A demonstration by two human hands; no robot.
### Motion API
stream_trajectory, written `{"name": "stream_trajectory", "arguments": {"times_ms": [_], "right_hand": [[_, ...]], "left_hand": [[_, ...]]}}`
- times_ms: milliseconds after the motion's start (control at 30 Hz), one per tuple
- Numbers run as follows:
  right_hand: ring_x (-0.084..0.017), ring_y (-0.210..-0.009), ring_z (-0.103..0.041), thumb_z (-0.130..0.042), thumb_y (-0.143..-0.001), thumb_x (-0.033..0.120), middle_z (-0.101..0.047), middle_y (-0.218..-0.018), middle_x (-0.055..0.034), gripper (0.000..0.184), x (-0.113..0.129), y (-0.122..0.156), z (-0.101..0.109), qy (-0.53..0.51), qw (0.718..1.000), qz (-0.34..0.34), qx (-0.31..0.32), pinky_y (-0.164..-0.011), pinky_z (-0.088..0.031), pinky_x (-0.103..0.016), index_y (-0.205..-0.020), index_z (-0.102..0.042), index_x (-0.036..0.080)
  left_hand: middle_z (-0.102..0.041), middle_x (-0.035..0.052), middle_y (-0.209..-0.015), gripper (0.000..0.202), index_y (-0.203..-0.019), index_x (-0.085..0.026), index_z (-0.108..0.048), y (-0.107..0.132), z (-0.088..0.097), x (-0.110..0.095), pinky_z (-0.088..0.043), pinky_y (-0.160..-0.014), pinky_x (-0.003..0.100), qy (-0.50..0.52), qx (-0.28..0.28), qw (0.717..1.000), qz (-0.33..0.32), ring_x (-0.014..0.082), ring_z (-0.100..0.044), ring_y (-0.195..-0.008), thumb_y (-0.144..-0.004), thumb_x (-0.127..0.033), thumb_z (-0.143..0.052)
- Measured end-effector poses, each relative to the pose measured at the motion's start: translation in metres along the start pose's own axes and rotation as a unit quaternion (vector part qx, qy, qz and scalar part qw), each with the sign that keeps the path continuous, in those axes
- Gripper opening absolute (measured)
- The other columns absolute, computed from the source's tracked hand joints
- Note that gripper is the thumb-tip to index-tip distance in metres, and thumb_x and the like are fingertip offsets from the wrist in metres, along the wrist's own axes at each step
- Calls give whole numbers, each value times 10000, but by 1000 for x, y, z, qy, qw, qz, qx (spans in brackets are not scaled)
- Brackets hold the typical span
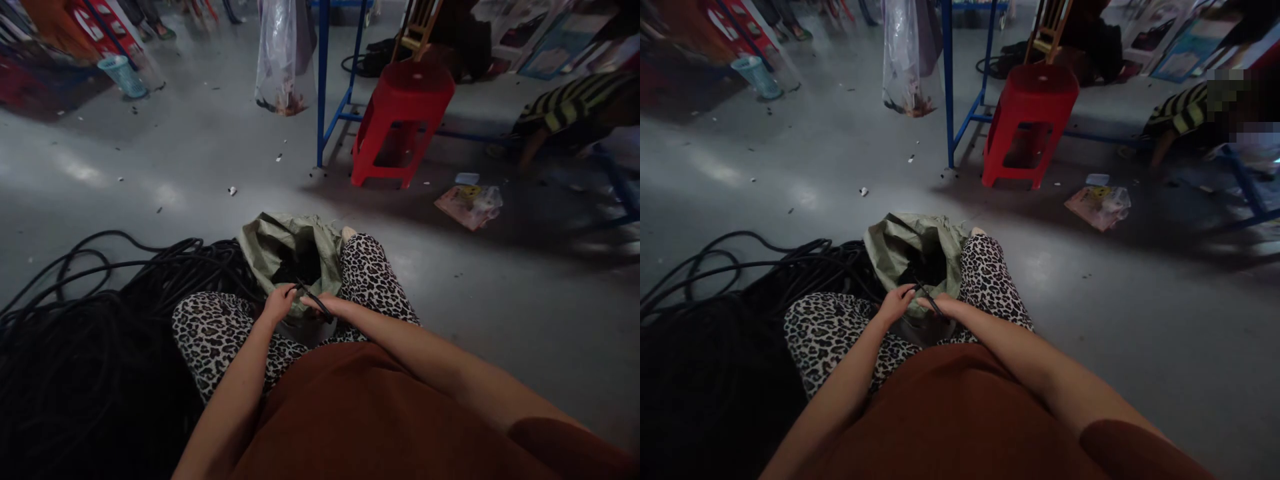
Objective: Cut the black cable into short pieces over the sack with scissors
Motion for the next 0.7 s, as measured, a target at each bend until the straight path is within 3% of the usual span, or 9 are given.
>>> {"name": "stream_trajectory", "arguments": {"times_ms": [200,467,700], "right_hand": [[-145,-540,-570,-543,-771,662,-591,-623,-53,547,-1,-3,1,8,999,14,36,-469,-447,-208,-731,-599,120],[-127,-468,-536,-512,-775,683,-564,-574,-39,582,-3,-6,-4,-7,1000,6,-4,-418,-412,-196,-729,-591,108],[-135,-410,-533,-496,-738,736,-537,-511,-35,612,2,2,-3,5,1000,23,-12,-392,-432,-200,-611,-540,139]], "left_hand": [[-684,76,-1099,324,-1076,-165,-667,1,0,0,-458,-947,355,10,16,1000,-14,212,-606,-1049,-838,-245,-462],[-690,88,-1074,310,-1047,-151,-675,1,0,0,-464,-934,359,12,12,1000,-21,211,-621,-1014,-830,-228,-467],[-690,95,-1064,301,-1036,-146,-674,1,0,-1,-474,-916,363,20,3,1000,-17,211,-626,-996,-843,-235,-460]]}}
Point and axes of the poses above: each hand's wrist, its own y-axis away from the middle knuckle, its own z-axis out of the back of the hand, x = y × z, the point moved 1 cm from there along -y, towards the middle knuckle
